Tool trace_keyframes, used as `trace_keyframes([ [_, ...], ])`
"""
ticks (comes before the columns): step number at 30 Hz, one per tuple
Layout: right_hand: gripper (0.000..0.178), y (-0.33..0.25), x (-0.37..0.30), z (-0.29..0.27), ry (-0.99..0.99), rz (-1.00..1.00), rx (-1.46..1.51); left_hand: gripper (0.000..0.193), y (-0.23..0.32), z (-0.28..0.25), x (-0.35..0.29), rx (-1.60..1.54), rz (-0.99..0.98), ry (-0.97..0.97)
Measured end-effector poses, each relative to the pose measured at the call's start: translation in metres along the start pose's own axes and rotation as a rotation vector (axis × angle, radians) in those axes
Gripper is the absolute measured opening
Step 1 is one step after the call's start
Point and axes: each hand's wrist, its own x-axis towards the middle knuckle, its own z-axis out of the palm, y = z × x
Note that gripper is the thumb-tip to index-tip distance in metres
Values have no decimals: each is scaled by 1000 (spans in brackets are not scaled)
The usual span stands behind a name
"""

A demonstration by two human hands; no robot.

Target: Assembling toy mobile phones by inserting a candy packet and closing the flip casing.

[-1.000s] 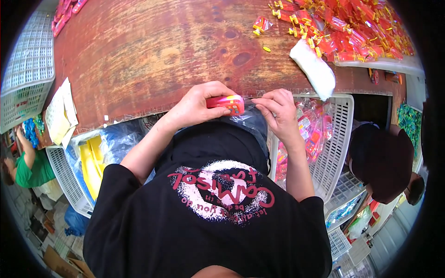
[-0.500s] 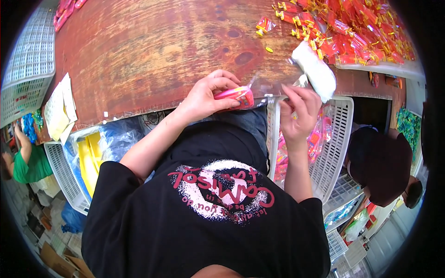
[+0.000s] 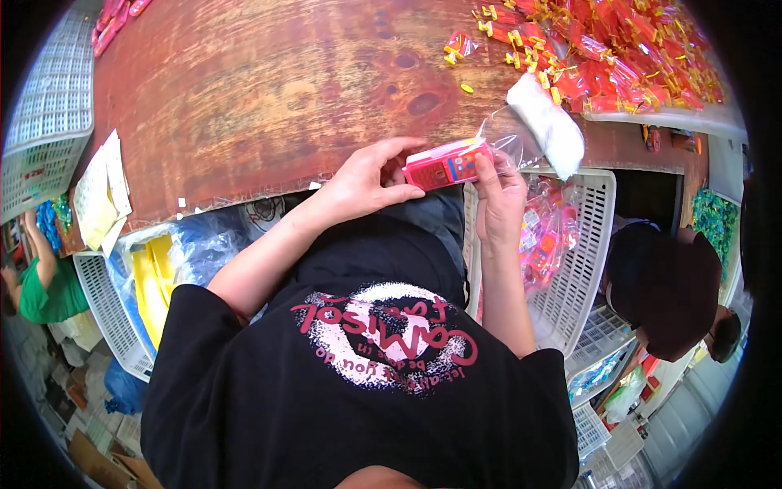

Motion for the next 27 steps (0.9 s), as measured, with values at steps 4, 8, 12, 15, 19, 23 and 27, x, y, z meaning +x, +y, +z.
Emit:
trace_keyframes([
  [4,31,10,-13,17,-89,175,-120,58,-3,8,1,-143,23,64],
  [8,34,8,-16,10,-154,141,-140,61,4,4,3,-238,-24,-25],
  [12,32,-2,-16,3,7,98,151,54,-4,10,3,-193,186,-48],
  [15,36,12,-35,6,-79,107,-59,43,5,15,10,53,293,13],
  [19,37,15,-48,6,-97,133,-17,28,1,26,19,148,430,10],
  [23,32,21,-54,-31,266,14,154,41,11,24,27,56,311,-263],
  [27,30,29,-58,-126,327,-126,620,37,2,-7,49,103,253,-17],
])
